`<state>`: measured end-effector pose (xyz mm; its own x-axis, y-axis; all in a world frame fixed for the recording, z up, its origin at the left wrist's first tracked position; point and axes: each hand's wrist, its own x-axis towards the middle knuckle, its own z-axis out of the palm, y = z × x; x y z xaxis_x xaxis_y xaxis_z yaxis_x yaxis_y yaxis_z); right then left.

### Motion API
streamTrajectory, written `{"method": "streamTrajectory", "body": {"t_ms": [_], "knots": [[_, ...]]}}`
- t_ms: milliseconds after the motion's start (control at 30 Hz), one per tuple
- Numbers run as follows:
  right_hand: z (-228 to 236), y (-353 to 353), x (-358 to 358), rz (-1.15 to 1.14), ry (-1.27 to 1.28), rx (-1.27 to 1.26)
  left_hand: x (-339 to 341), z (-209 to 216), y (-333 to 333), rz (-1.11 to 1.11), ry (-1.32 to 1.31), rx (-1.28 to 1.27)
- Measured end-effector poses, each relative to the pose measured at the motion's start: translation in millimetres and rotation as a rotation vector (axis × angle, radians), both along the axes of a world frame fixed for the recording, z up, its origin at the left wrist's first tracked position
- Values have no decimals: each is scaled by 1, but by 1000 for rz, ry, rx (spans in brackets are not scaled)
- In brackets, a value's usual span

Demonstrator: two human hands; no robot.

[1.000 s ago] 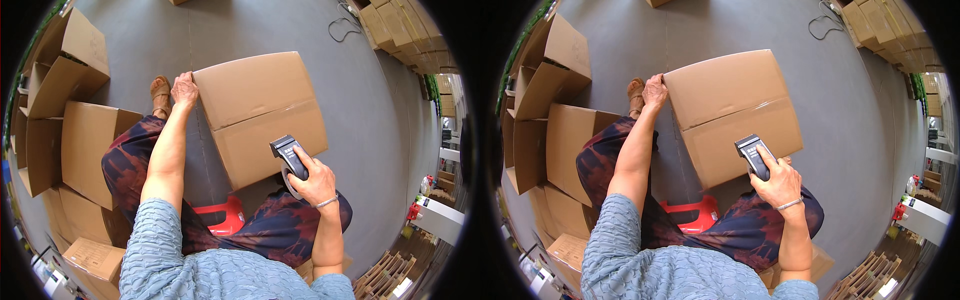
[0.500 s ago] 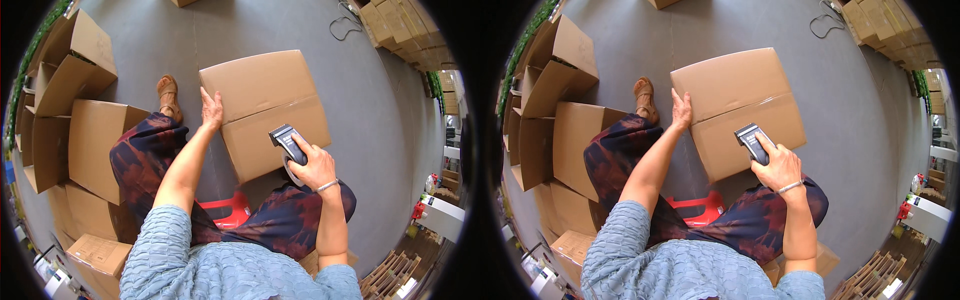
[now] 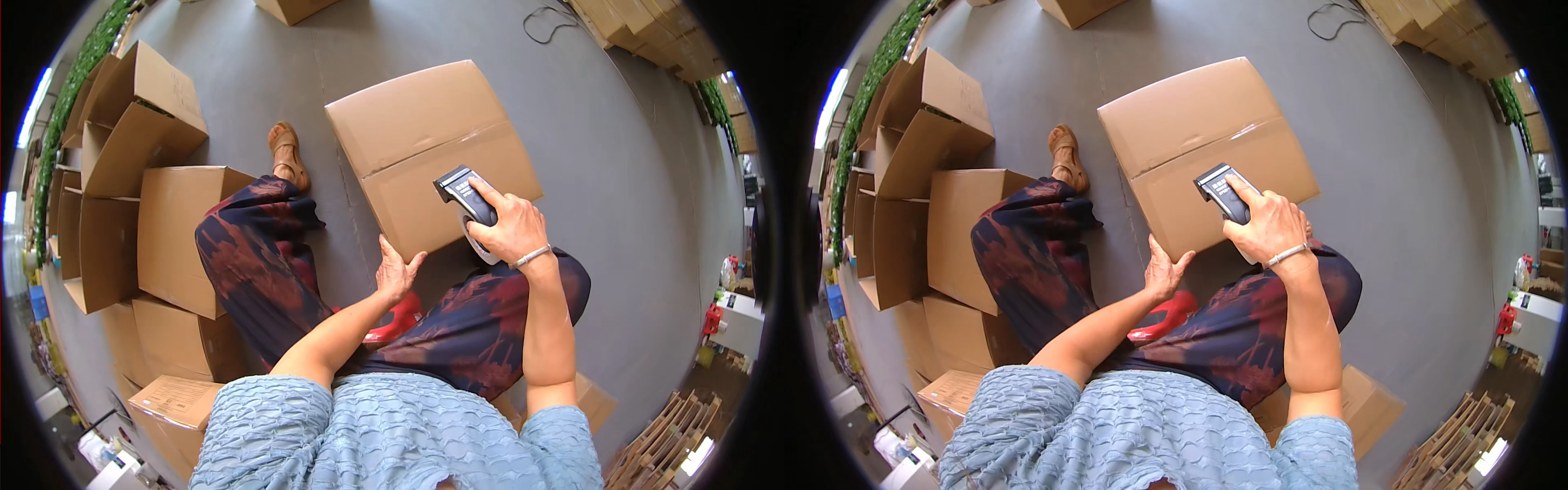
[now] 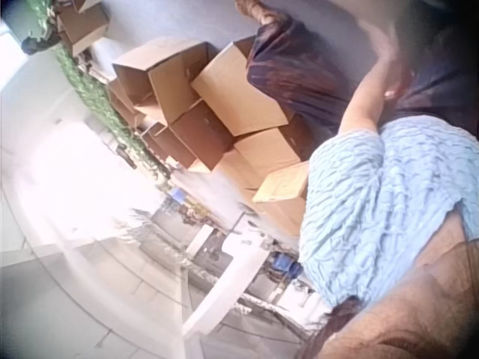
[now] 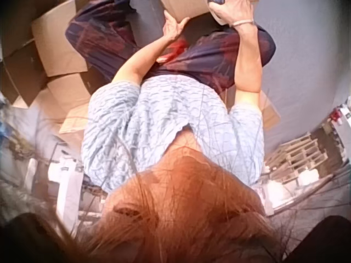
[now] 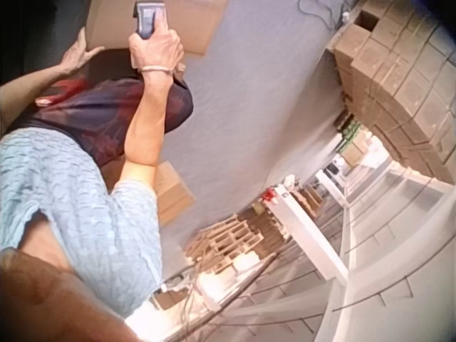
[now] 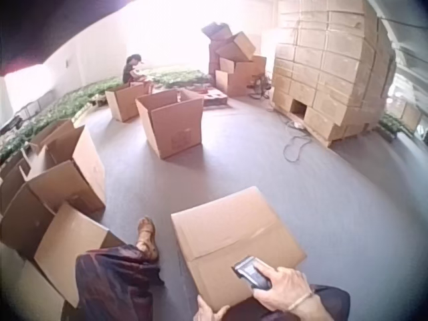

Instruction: The person seals cardboard boxes with packaging tape using a handheld tape dispenser.

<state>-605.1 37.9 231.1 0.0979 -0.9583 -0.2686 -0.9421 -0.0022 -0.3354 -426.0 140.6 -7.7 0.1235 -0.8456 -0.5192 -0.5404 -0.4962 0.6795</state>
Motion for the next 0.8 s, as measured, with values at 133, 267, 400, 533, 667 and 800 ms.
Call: {"method": "streamTrajectory", "body": {"t_ms": [133, 267, 400, 533, 667, 800], "knots": [[-6, 3, -5, -24, 31, 55, 17, -3, 0, -162, -87, 154], [-4, 7, -2, -48, 5, 46, 23, -28, 7, -182, -163, 148], [-2, 4, 0, -50, -14, 101, 49, -54, -9, -293, -76, 316], [-12, 4, -5, -27, 11, 48, 53, -36, -33, -287, 191, 590], [-16, 2, -11, -42, 1, 52, 48, -29, -44, -303, 204, 581], [-17, 1, -8, -51, -15, 47, 40, -38, -24, 51, 521, 611]]}}
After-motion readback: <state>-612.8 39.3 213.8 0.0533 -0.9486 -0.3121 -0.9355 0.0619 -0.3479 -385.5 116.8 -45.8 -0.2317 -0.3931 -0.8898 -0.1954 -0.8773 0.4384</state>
